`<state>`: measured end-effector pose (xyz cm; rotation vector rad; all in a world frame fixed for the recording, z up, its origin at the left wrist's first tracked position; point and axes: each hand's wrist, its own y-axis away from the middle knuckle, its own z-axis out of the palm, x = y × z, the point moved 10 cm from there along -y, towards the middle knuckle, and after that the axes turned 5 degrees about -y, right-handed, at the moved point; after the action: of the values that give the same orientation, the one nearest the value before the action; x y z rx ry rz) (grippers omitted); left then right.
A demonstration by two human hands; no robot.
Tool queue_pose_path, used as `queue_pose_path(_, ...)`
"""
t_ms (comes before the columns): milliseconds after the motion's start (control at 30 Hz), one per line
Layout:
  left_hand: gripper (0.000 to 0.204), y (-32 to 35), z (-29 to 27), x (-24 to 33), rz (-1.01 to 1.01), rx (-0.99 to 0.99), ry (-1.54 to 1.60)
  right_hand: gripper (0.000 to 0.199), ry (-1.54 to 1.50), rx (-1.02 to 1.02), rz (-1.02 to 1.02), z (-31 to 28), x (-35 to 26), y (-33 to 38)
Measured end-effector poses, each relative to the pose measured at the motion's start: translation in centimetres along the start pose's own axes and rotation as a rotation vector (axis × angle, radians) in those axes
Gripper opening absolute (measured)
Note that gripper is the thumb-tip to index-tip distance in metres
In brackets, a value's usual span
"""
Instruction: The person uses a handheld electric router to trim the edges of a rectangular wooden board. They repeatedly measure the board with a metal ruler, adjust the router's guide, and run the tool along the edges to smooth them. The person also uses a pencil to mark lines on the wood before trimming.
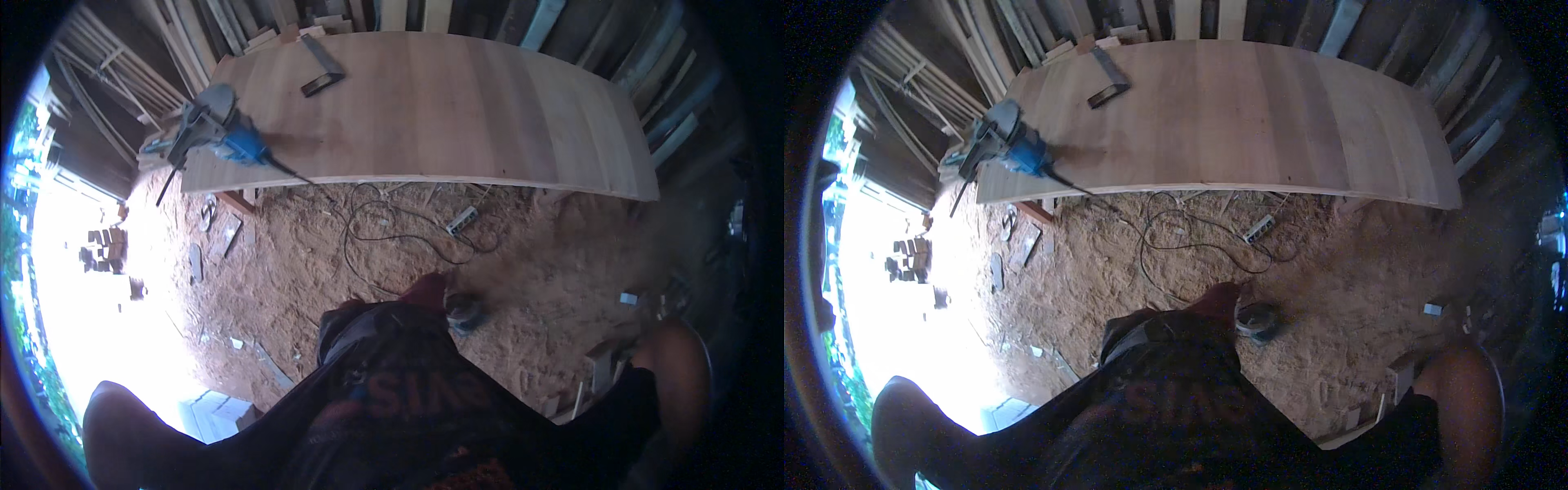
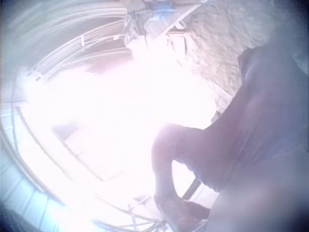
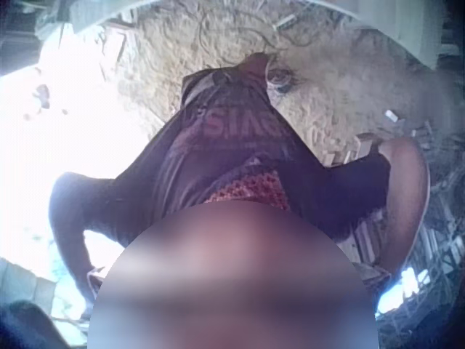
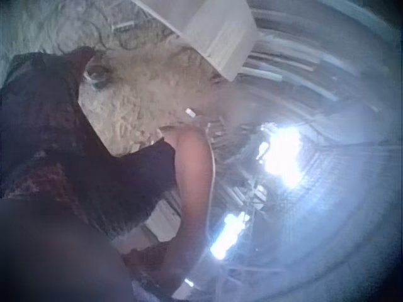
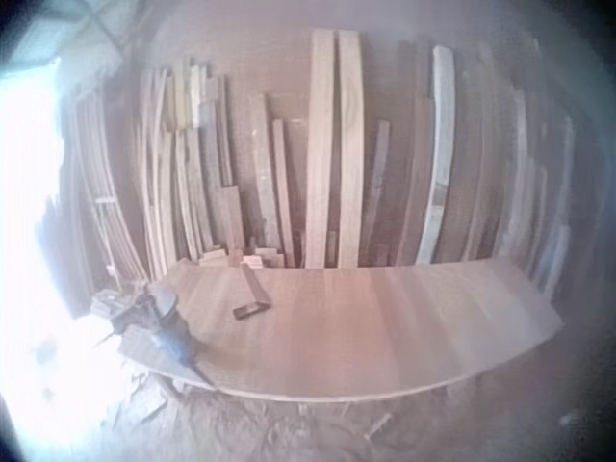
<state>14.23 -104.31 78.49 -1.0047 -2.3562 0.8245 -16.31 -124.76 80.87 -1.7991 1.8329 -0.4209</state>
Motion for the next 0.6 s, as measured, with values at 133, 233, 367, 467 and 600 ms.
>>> queue_pose_path(133, 0.026, 5.1, -3.4, 3.1, -0.036, 0.103, -0.041, 0.012, -0.344, -0.453, -0.350, 8.9, -9.7, -6.8)
queue_pose_path(233, 0.024, 7.4, -5.6, 4.8, -0.044, 0.171, -0.061, 0.010, -0.534, -0.660, -0.516, 12.9, -14.9, -10.0)
queue_pose_path(367, 0.022, 10.2, -7.9, 7.1, -0.087, 0.240, -0.106, 0.008, -0.686, -0.799, -0.666, 15.5, -20.0, -13.6)
queue_pose_path(467, 0.020, 12.6, -8.7, 9.9, -0.112, 0.287, -0.164, 0.007, -0.749, -0.852, -0.736, 16.7, -22.6, -15.9)
queue_pose_path(600, 0.018, 14.5, -9.0, 12.9, -0.157, 0.326, -0.249, 0.008, -0.629, -0.522, -0.571, 19.6, -22.5, -19.9)
